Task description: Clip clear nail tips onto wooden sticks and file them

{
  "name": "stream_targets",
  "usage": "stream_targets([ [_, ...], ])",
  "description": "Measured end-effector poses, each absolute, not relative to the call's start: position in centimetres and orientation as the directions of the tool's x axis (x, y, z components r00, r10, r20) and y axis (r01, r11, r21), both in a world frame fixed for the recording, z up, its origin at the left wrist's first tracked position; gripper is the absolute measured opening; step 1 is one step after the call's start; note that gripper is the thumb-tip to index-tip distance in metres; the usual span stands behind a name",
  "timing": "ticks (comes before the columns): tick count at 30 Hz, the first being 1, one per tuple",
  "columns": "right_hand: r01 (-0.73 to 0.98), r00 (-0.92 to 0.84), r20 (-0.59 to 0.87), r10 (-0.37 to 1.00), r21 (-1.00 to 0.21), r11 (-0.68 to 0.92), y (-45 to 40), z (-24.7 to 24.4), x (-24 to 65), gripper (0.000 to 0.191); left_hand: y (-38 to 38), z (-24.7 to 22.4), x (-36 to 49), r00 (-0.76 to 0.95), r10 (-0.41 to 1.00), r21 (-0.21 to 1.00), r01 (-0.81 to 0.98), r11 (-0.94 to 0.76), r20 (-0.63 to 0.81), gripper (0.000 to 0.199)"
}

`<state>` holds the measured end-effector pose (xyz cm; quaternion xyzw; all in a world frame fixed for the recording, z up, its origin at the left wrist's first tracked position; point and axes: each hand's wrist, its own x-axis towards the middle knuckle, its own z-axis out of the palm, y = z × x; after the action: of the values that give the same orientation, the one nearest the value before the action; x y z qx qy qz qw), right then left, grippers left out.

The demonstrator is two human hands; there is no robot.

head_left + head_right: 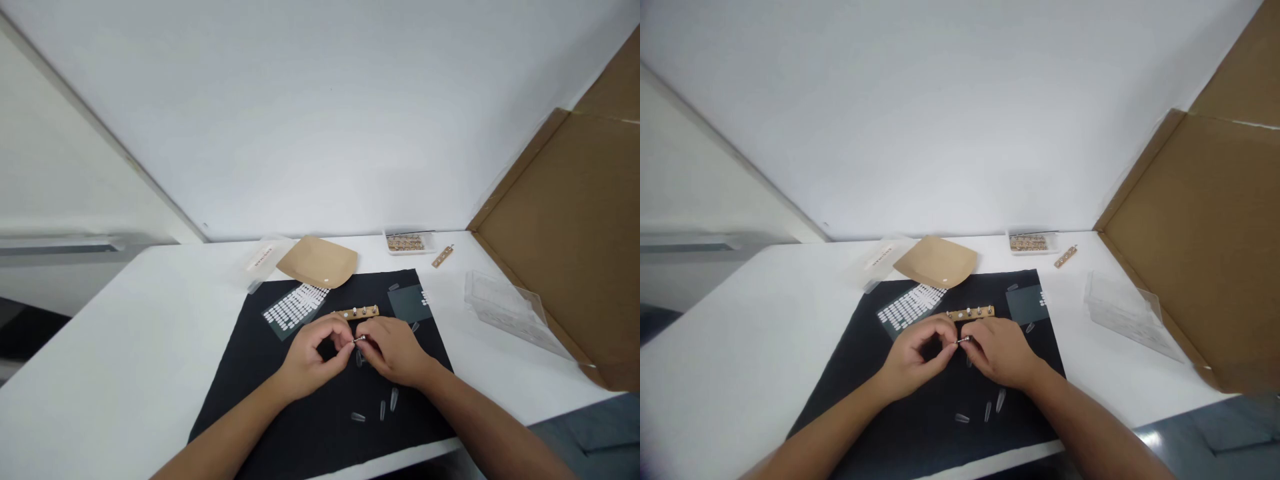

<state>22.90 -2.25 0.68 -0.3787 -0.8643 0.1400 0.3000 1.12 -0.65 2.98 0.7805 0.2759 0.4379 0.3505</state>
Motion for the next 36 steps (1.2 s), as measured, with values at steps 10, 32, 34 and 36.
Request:
stream_targets([
  [10,0.585,-0.555,0.491,0.671,-0.343,0.735,-2.1,0.5,23.1,0.028,-0.3,1.8,0.9,0.459,0.771,0.858,0.036,-0.512,0.441,0.003],
  [32,0.112,-0.533,0.028,0.846,-0.988,0.103,-3.1,1.7,22.5,0.046,-0.6,3.1,1.1,0.436,0.644,0.657,0.145,-0.74,0.628,0.014],
  [34,0.084,-0.56,-0.019,0.828,-0.996,0.034,-3.2,1.8,22.6,0.046,-0.6,3.1,1.1,0.436,0.647,0.656,0.156,-0.738,0.625,0.014],
  [36,0.07,-0.57,-0.049,0.82,-0.997,-0.011,-3.3,1.8,22.6,0.046,-0.7,3.1,1.1,0.433,0.659,0.67,0.153,-0.727,0.615,0.013],
])
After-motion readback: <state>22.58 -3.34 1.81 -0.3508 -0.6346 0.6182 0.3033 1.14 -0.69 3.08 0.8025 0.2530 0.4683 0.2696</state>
